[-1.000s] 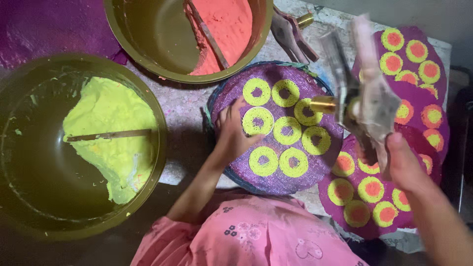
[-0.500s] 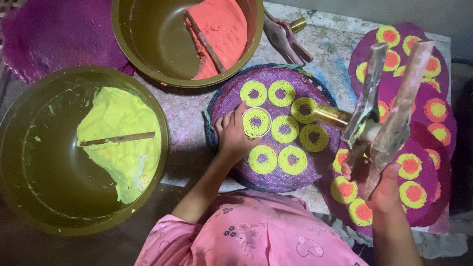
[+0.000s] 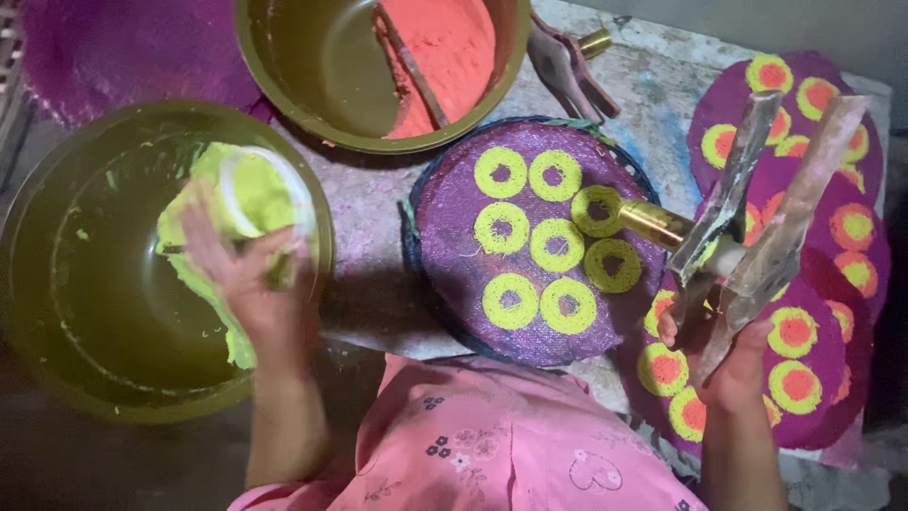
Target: The person uses a manual press to form yellow and pink dough into ring shapes on a purple glittery mat. They repeatedly load dough into the press, close it, and release the formed rings onto the mat, then reload with the next color.
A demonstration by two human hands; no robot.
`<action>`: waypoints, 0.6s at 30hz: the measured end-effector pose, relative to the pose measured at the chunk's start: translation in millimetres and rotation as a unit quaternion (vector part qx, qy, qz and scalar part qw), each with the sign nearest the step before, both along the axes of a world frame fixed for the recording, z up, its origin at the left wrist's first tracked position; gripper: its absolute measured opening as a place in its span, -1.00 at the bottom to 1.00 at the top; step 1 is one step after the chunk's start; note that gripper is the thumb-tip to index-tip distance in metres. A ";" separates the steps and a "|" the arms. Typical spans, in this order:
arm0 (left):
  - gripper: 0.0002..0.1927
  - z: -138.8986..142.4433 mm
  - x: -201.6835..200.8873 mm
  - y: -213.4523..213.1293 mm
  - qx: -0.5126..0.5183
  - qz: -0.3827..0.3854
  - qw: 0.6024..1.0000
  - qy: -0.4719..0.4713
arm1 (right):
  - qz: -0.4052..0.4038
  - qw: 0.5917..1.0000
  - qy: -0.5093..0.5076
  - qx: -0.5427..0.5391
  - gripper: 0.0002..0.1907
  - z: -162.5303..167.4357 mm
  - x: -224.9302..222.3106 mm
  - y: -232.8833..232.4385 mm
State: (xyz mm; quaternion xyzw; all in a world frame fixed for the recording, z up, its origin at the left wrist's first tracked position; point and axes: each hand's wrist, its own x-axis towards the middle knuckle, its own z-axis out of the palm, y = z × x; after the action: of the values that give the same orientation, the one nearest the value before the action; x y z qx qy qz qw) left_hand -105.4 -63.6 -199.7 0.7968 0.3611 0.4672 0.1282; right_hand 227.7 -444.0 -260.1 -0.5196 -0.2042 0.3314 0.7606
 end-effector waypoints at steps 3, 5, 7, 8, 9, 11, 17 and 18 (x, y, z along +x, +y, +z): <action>-0.92 -5.0 -26.6 20.4 -0.181 0.127 0.938 -0.268 | 0.020 1.000 -0.003 0.020 -0.19 -1.8 3.6 17.7; -0.91 -14.2 -35.6 27.4 -0.204 0.157 0.917 -0.304 | 0.020 1.000 -0.003 0.024 -0.22 -2.7 4.7 31.9; -0.91 -27.8 -34.9 29.9 -0.101 0.143 0.974 -0.145 | 0.027 0.999 0.000 0.025 -0.22 -4.0 3.9 45.5; -0.89 -35.1 -32.0 30.4 -0.052 0.133 0.988 -0.065 | 0.034 0.999 0.001 0.022 -0.21 -3.4 4.1 49.9; -0.88 -41.3 -30.7 30.8 -0.005 0.123 0.992 0.016 | 0.042 0.999 0.000 0.016 -0.20 -2.8 3.7 53.5; -0.86 -48.6 -31.9 36.4 0.022 0.146 0.983 0.105 | 0.063 0.998 -0.002 0.028 -0.21 -1.4 2.9 57.7; -0.87 -49.9 -44.2 39.1 -0.014 0.054 0.996 0.069 | 0.058 0.998 -0.025 -0.007 -0.14 1.1 -2.0 53.9; -0.88 -48.5 -47.2 36.3 -0.028 0.030 0.997 0.063 | 0.058 0.998 -0.019 -0.007 -0.14 1.1 -2.9 52.9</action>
State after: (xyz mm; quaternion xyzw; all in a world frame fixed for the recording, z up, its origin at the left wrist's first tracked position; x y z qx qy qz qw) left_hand -152.5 -27.3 -248.3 0.8095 0.4054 0.4092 0.1132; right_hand 224.9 -391.1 -259.0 -0.5181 -0.2456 0.3664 0.7328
